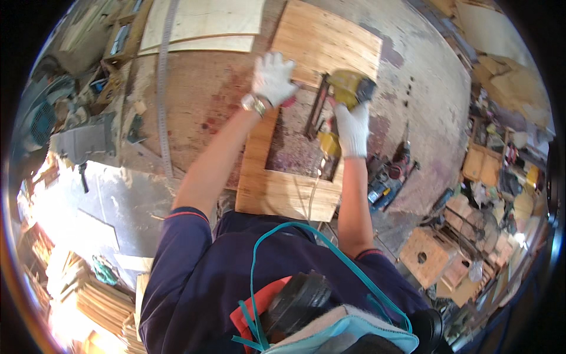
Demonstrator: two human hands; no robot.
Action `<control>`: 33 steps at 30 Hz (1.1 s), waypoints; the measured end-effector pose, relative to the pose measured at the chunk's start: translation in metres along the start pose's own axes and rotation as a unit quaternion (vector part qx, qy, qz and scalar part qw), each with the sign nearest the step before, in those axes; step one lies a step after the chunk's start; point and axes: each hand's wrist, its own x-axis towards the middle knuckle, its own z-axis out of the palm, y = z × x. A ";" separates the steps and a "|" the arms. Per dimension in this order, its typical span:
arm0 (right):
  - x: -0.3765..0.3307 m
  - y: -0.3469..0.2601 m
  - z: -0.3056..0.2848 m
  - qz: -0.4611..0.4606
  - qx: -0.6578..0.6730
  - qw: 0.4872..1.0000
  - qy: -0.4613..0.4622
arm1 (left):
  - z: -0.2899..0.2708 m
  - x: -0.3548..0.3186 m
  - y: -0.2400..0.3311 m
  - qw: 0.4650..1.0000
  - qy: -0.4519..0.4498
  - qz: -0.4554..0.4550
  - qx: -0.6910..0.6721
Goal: The person assembles a rectangular wooden frame by arranging planks on a workbench, using a nail gun to fasten joints, and handling a power sander. They move pieces into position, secure them, and briefly sand edges before setting the frame aside.
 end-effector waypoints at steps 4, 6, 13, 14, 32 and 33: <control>-0.034 0.051 -0.008 0.005 0.028 0.999 0.033 | -0.010 -0.092 0.062 0.925 -0.067 -0.056 -0.369; -0.056 0.069 0.002 -0.025 0.038 0.998 0.030 | 0.038 -0.141 0.075 0.897 -0.133 -0.056 -0.418; -0.131 0.075 0.008 0.080 -0.003 0.997 -0.018 | 0.031 -0.206 0.080 0.872 -0.233 -0.153 -0.402; -0.136 0.077 0.008 0.060 0.025 0.998 -0.009 | 0.026 -0.206 0.076 0.858 -0.236 -0.159 -0.428; -0.149 0.092 -0.039 -0.053 0.065 0.966 -0.244 | 0.010 -0.379 0.059 0.873 -0.005 -0.301 -0.383; -0.144 0.100 -0.042 -0.041 0.062 0.959 -0.275 | 0.020 -0.393 0.069 0.864 0.023 -0.343 -0.368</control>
